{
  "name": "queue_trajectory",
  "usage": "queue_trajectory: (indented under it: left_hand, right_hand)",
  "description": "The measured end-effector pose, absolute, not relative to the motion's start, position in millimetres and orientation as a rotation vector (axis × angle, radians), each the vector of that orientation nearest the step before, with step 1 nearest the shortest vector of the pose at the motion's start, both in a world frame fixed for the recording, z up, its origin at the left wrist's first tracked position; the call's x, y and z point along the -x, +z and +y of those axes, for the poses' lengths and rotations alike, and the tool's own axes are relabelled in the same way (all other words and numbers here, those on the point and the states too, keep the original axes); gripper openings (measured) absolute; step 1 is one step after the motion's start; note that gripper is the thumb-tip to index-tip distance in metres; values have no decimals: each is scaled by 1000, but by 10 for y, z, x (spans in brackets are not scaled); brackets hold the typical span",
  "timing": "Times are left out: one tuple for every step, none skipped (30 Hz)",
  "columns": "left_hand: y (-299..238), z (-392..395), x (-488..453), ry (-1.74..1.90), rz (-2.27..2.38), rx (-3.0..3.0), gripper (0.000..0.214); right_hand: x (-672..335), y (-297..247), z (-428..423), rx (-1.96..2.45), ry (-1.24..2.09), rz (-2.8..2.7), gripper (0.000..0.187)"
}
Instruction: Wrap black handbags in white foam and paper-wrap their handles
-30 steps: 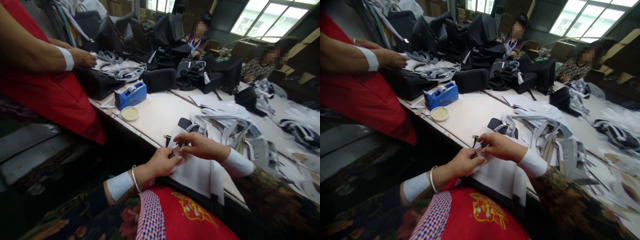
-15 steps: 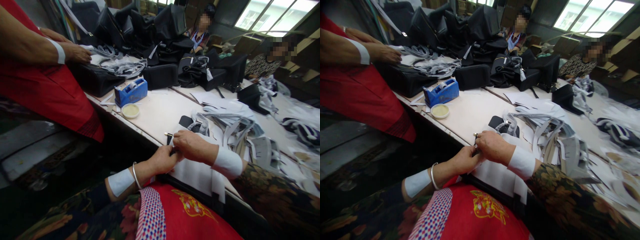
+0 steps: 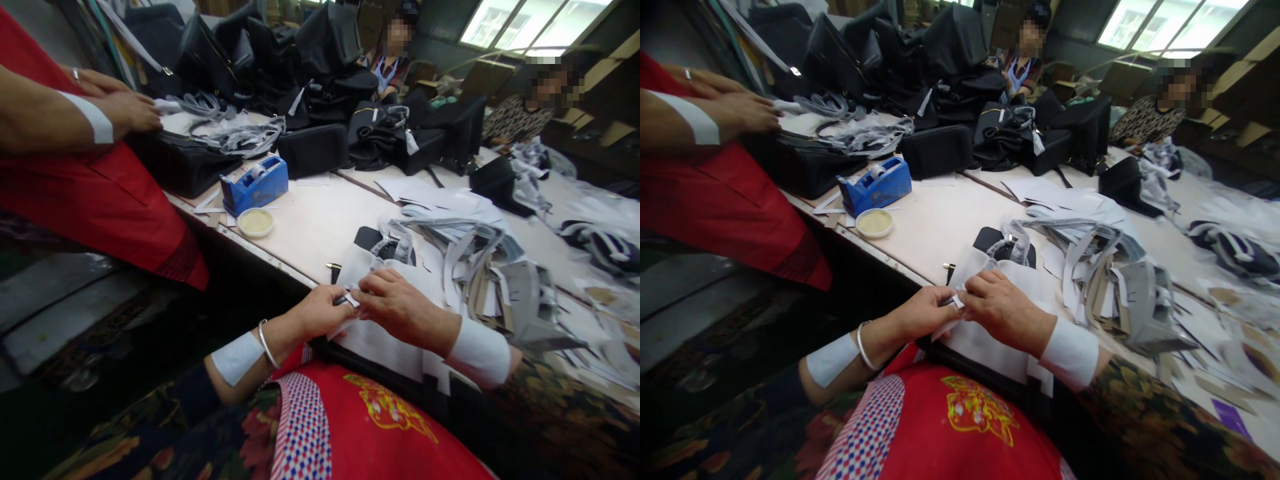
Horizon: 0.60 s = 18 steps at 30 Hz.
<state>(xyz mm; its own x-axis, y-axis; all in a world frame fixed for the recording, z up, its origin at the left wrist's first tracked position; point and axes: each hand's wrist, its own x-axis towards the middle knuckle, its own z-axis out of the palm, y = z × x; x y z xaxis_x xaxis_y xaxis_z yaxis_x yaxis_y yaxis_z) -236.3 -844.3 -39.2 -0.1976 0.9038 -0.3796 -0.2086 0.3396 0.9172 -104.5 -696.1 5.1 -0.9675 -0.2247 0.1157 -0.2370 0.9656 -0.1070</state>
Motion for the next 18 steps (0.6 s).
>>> queue_trajectory:
  left_hand:
    - [-394, -8442, 2371, 1180, 1358, -676, 35]
    - [-395, -8443, 2377, 1197, 1323, -657, 34]
    - [-393, -8446, 2380, 1211, 1296, -637, 34]
    - [-390, -8450, 2381, 1219, 1278, -618, 35]
    - [-385, -8455, 2381, 1227, 1265, -602, 36]
    - [-380, -8460, 2380, 1235, 1248, -589, 37]
    - [-376, -8463, 2378, 1243, 1226, -578, 38]
    - [-374, -8465, 2376, 1249, 1209, -565, 38]
    - [-376, -8465, 2373, 1251, 1204, -553, 38]
    - [-382, -8461, 2369, 1253, 1214, -545, 37]
    - [-391, -8455, 2363, 1249, 1234, -544, 38]
    - [-402, -8448, 2355, 1245, 1259, -547, 39]
    - [-413, -8440, 2345, 1241, 1281, -551, 40]
    - [-421, -8434, 2332, 1237, 1297, -559, 41]
    - [-426, -8430, 2318, 1234, 1309, -569, 43]
    - [-426, -8428, 2303, 1235, 1324, -580, 43]
    - [-422, -8428, 2287, 1239, 1344, -591, 44]
    - [-415, -8430, 2272, 1246, 1368, -599, 44]
  right_hand:
    - [1022, 29, -6959, -363, 158, -2983, 26]
    - [1004, 8, -6960, -368, 144, -2953, 24]
    - [989, -11, -6961, -369, 137, -2923, 23]
    - [975, -28, -6964, -363, 131, -2892, 22]
    - [962, -42, -6968, -354, 124, -2863, 22]
    - [948, -53, -6973, -342, 112, -2840, 21]
    - [933, -62, -6978, -331, 99, -2820, 21]
    - [919, -70, -6985, -323, 83, -2802, 20]
    - [906, -78, -6992, -316, 67, -2783, 20]
    - [894, -88, -6999, -310, 50, -2764, 19]
    - [884, -100, -7007, -304, 33, -2746, 19]
    - [875, -113, -7014, -302, 16, -2729, 18]
    - [866, -127, -7022, -302, 1, -2717, 18]
    - [856, -140, -7031, -302, -15, -2709, 18]
    - [842, -147, -7041, -301, -29, -2705, 19]
    - [819, -147, -7050, -302, -40, -2704, 19]
    - [785, -135, -7057, -300, -43, -2701, 21]
    - [734, -110, -7057, -281, -36, -2695, 22]
